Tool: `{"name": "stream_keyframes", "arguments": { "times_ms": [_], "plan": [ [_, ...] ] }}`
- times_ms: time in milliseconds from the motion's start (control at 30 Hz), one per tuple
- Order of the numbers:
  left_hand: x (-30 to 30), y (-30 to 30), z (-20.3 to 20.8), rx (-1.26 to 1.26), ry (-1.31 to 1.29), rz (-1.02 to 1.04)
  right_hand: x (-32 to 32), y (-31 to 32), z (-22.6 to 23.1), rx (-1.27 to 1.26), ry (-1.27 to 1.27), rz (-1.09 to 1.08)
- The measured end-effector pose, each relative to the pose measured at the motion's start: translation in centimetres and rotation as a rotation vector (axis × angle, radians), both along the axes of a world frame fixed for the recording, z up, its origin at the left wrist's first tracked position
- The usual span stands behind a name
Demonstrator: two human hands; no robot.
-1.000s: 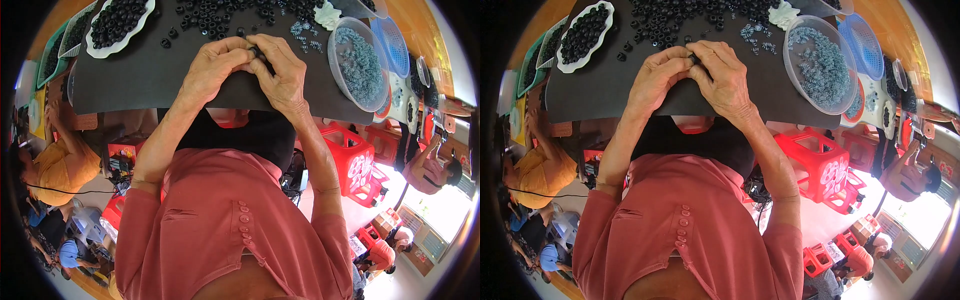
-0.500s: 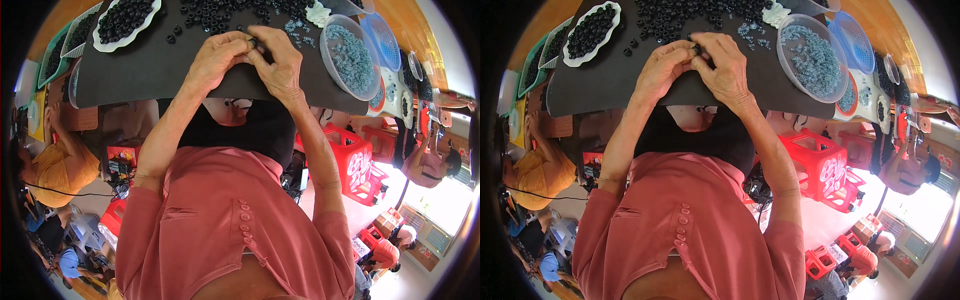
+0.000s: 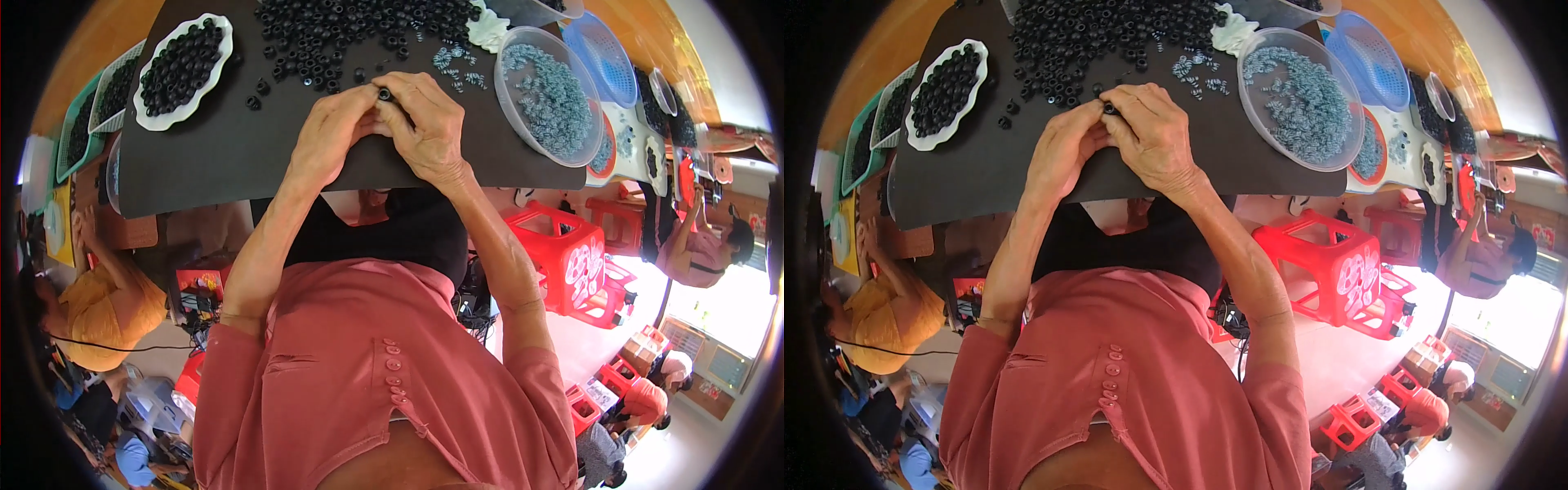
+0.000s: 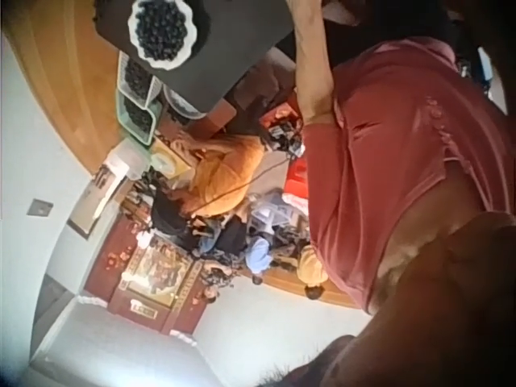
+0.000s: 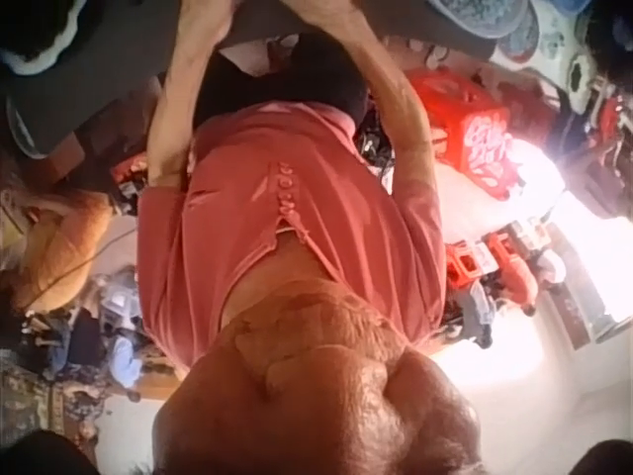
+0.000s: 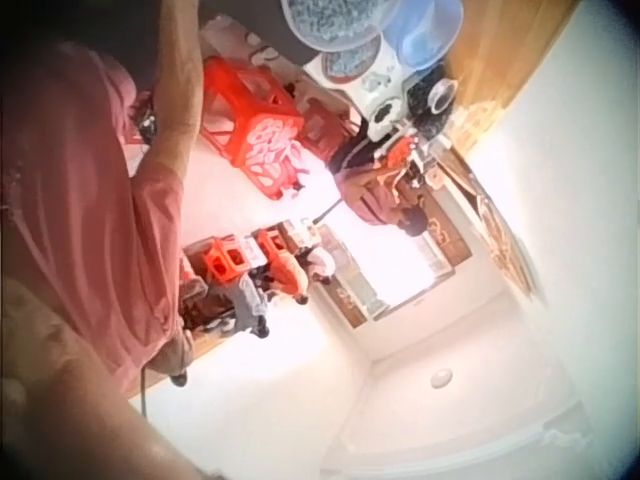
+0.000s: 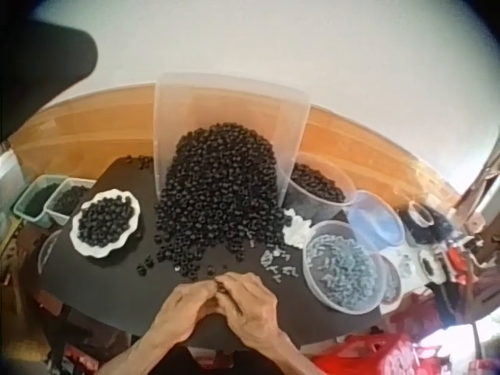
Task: The person assembles plastic cord locks at a table by inserting small springs and inner pieces into plastic housings by hand.
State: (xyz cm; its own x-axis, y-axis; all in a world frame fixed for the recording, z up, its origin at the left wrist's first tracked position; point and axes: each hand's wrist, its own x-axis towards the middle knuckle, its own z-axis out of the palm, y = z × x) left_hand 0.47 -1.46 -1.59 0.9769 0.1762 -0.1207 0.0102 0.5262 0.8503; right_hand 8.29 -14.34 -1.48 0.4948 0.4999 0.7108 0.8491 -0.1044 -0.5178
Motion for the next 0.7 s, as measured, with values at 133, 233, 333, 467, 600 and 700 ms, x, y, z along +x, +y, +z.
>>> {"name": "stream_keyframes", "arguments": {
  "times_ms": [133, 233, 333, 467, 600, 700],
  "plan": [
    [-0.7, -0.1, 0.0, -0.029, -0.069, 0.066, -0.5, -0.4, 0.4, 0.012, 0.057, -0.028],
    [-1.0, 0.1, -0.2, 0.058, -0.090, 0.126, -0.2, -0.6, 0.7, 0.004, 0.043, -0.046],
    [-1.4, -0.1, -0.4, 0.060, -0.136, 0.131, -0.1, -0.5, 0.7, -0.008, 0.056, -0.021],
    [-2.0, -0.2, -0.2, 0.229, -0.078, 0.164, -0.3, -0.4, 0.5, -0.009, 0.091, 0.060],
    [-1.9, -0.3, -0.6, 0.181, -0.105, 0.177, 0.2, -0.9, 1.0, -0.030, 0.091, 0.139],
    [-1.9, -0.3, -0.6, 0.182, -0.105, 0.150, 5.0, -2.4, 4.6, -0.068, -0.009, -0.024]
  ]
}}
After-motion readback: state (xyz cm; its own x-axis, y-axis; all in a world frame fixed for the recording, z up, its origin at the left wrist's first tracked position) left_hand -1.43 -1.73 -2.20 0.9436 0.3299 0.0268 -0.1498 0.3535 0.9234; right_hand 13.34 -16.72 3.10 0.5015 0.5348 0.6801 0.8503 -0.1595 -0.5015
